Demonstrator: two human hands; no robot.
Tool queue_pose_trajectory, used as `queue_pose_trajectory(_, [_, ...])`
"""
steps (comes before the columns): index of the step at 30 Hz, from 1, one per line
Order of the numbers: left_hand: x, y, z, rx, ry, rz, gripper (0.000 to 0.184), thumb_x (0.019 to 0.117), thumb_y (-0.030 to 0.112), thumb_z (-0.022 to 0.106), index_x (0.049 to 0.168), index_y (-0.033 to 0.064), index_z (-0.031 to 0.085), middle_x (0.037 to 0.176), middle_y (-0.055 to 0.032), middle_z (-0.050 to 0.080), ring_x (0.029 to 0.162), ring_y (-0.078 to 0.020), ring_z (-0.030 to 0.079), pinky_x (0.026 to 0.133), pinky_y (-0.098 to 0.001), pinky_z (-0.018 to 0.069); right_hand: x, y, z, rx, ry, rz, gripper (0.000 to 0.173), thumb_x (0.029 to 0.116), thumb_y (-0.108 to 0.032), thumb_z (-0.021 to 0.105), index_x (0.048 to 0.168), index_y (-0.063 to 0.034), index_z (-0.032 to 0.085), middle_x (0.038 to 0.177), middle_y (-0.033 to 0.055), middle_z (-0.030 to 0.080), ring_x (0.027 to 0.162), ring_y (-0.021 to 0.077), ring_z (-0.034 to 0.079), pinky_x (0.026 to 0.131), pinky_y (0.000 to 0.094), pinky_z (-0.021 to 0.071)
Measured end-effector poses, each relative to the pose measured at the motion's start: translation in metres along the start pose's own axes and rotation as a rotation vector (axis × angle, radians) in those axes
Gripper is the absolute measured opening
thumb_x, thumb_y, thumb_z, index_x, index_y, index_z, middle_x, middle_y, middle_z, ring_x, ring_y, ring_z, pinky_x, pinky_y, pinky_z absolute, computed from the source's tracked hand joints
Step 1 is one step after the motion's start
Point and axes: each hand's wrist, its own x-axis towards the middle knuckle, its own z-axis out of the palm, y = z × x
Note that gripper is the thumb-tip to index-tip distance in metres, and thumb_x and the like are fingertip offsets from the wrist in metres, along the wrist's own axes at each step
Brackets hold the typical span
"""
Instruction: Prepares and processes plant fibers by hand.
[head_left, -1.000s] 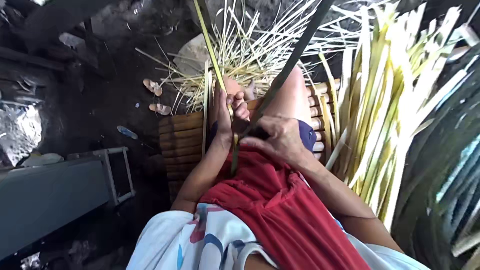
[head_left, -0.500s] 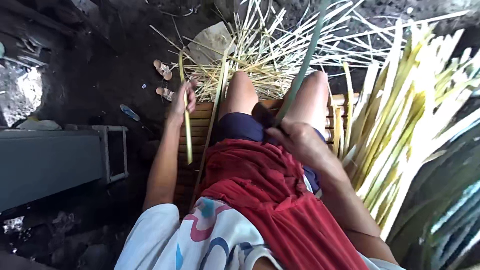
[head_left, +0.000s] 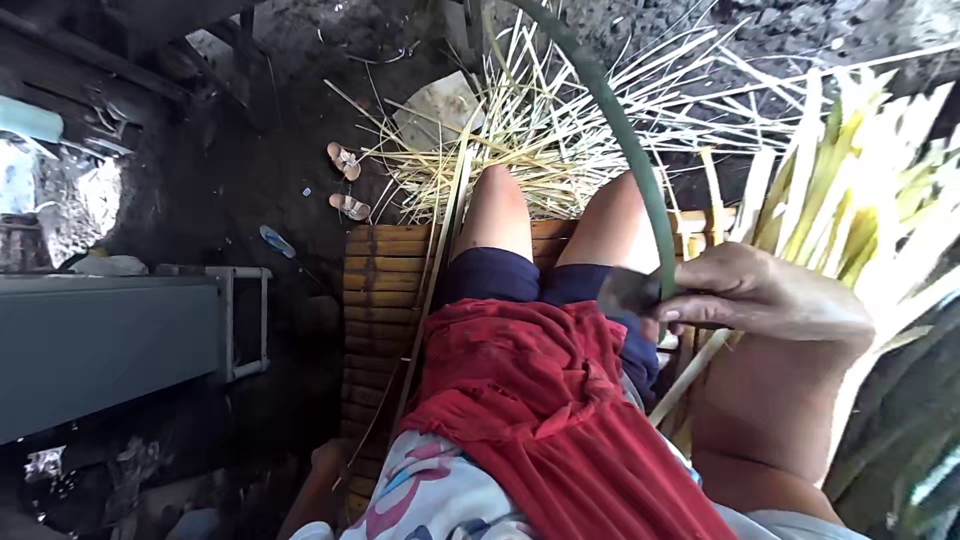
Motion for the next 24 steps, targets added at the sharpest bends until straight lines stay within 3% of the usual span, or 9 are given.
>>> queue_pose_trajectory(3, [-0.031,0.054,-0.121,-0.027,0.245,0.189,0.042,0.0962,0.031,0.067,0.128,0.0027,0.067,0.129,-0.0254,0.065,0.122,-0.0467,0.06,0.099,-0.0693,0.046,0.012,-0.01,0.005,0.038,-0.149,-0.136,0.033,0.1053,-0.036,0.057,0.1,-0.0074,0.073,0.084,-0.0051,0.072,0.076,-0.0008,0.068,0.069,0.0164,0.0578])
queue_pose_trajectory(6, [-0.096,0.137,-0.263,-0.458,0.494,0.814,0.063,0.0954,0.03,0.072,0.146,-0.0002,0.051,0.141,-0.0207,0.059,0.128,-0.032,0.06,0.108,-0.0512,0.0488,0.028,-0.012,0.016,0.046,-0.269,-0.274,0.036,0.106,-0.036,0.054,0.095,-0.0074,0.073,0.076,-0.0048,0.068,0.07,-0.0038,0.063,0.063,0.0132,0.0507])
queue_pose_trajectory(10, [-0.249,0.246,-0.362,-0.663,0.088,1.918,0.085,0.0788,0.039,0.086,0.149,0.0097,0.048,0.141,-0.0053,0.062,0.128,-0.0169,0.059,0.108,-0.0357,0.0501,0.048,-0.018,0.037,0.062,-0.284,-0.38,0.035,0.104,-0.032,0.057,0.086,-0.0054,0.07,0.066,-0.002,0.062,0.062,-0.0016,0.059,0.056,0.0171,0.0455])
queue_pose_trajectory(13, [-0.3,0.303,-0.388,-0.257,-0.357,2.417,0.039,0.0952,0.036,0.072,0.127,0.0143,0.069,0.123,-0.0057,0.072,0.118,-0.0197,0.067,0.104,-0.0384,0.0542,0.043,-0.018,0.042,0.063,-0.17,-0.342,0.027,0.0957,-0.031,0.068,0.094,-0.0049,0.076,0.078,-0.0006,0.072,0.072,-0.0014,0.065,0.067,0.0185,0.0529])
queue_pose_trajectory(16, [-0.303,0.331,-0.413,-0.245,-0.279,2.538,0.023,0.1023,0.025,0.063,0.116,0.01,0.073,0.108,-0.0091,0.076,0.102,-0.0234,0.074,0.095,-0.0413,0.06,0.016,-0.004,0.04,0.155,0.088,-0.168,0.042,0.1002,-0.04,0.058,0.101,-0.0009,0.074,0.085,-0.0047,0.071,0.077,-0.0082,0.06,0.073,0.0151,0.0506])
queue_pose_trajectory(18, [-0.3,0.343,-0.425,-0.435,0.004,2.484,0.026,0.1029,0.026,0.062,0.125,0.0187,0.072,0.103,-0.0052,0.078,0.093,-0.0196,0.076,0.09,-0.0372,0.0621,-0.014,-0.001,0.048,0.223,0.419,0.253,0.051,0.1015,-0.051,0.044,0.095,-0.0069,0.07,0.08,-0.0099,0.068,0.073,-0.0063,0.061,0.069,0.0189,0.0521])
queue_pose_trajectory(20, [-0.296,0.35,-0.43,-0.584,0.256,2.389,0.032,0.1029,0.025,0.062,0.135,0.0262,0.067,0.1,-0.0009,0.079,0.089,-0.0173,0.077,0.086,-0.0351,0.0641,-0.03,0.017,0.066,0.08,0.619,0.575,0.055,0.1049,-0.052,0.042,0.097,-0.0049,0.07,0.08,0.0025,0.071,0.07,0.0119,0.067,0.066,0.0379,0.0571])
queue_pose_trajectory(22, [-0.281,0.354,-0.433,-0.635,0.475,2.329,0.037,0.1047,0.021,0.059,0.141,0.0275,0.06,0.103,0.0054,0.078,0.089,-0.0125,0.076,0.085,-0.0333,0.0644,-0.039,0.051,0.096,-0.234,0.627,0.773,0.043,0.104,-0.04,0.058,0.106,-0.0011,0.076,0.099,0.0213,0.073,0.09,0.0379,0.07,0.081,0.0657,0.0542])
queue_pose_trajectory(24, [-0.259,0.357,-0.43,-0.669,0.775,2.247,0.036,0.1054,0.016,0.057,0.141,0.0181,0.059,0.107,0.0097,0.076,0.09,-0.0045,0.074,0.084,-0.029,0.0638,-0.039,0.08,0.128,-0.425,0.504,0.915,0.036,0.0983,-0.04,0.068,0.119,-0.0112,0.076,0.123,0.0247,0.067,0.118,0.0474,0.061,0.094,0.0728,0.0473])
